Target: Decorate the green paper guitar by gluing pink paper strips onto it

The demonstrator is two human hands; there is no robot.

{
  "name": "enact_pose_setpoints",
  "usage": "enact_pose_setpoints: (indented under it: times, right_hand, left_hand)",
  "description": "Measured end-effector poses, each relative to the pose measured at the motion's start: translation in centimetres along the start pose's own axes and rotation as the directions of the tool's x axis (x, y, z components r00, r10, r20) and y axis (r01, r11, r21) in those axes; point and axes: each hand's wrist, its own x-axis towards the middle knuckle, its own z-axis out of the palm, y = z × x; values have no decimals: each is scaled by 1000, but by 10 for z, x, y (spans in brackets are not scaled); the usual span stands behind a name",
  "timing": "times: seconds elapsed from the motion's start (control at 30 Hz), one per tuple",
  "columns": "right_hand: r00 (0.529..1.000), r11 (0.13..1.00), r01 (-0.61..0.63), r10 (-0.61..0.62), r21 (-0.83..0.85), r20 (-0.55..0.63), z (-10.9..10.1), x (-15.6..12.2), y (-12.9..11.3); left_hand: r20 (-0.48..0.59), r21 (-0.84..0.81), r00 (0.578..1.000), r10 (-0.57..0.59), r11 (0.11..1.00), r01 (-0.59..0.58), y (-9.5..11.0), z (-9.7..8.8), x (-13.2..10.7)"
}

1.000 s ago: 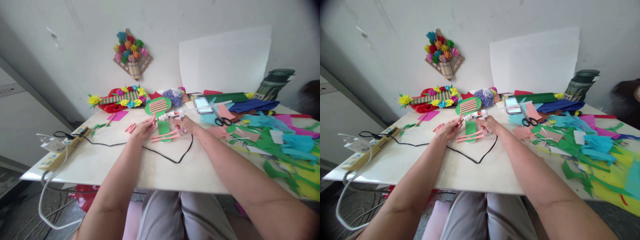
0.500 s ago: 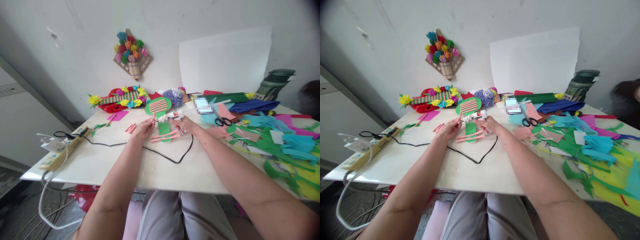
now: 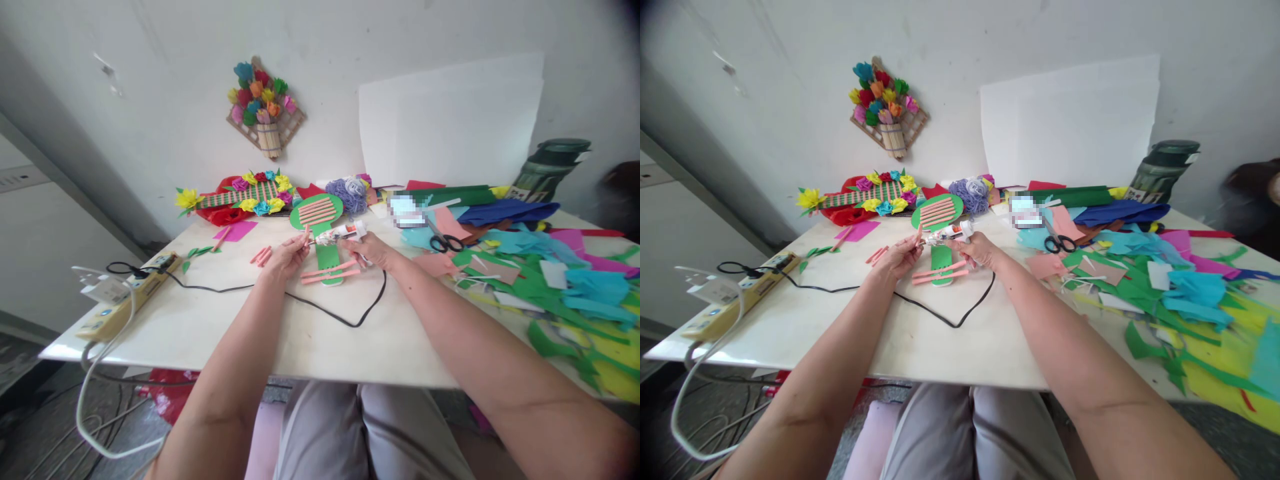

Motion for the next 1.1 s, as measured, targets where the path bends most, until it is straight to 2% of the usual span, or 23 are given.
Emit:
enact_pose_setpoints:
  times: [0.57,0.87,1.1]
  right_hand:
    - [1000,999,-1,0,-51,-12,1,0,-2]
    - [998,999,24,-27,-46,-49,0,2,1]
    - [999,999,12,-13,-43,-30,0,1,-1]
  left_hand:
    - [-26,0,1000,-5,1000,5,1,3,-1]
    - [55,16,998,-27,1000,26,2,3,-3]
    - [1,-28,1000,-29,999,29,2,5,-3]
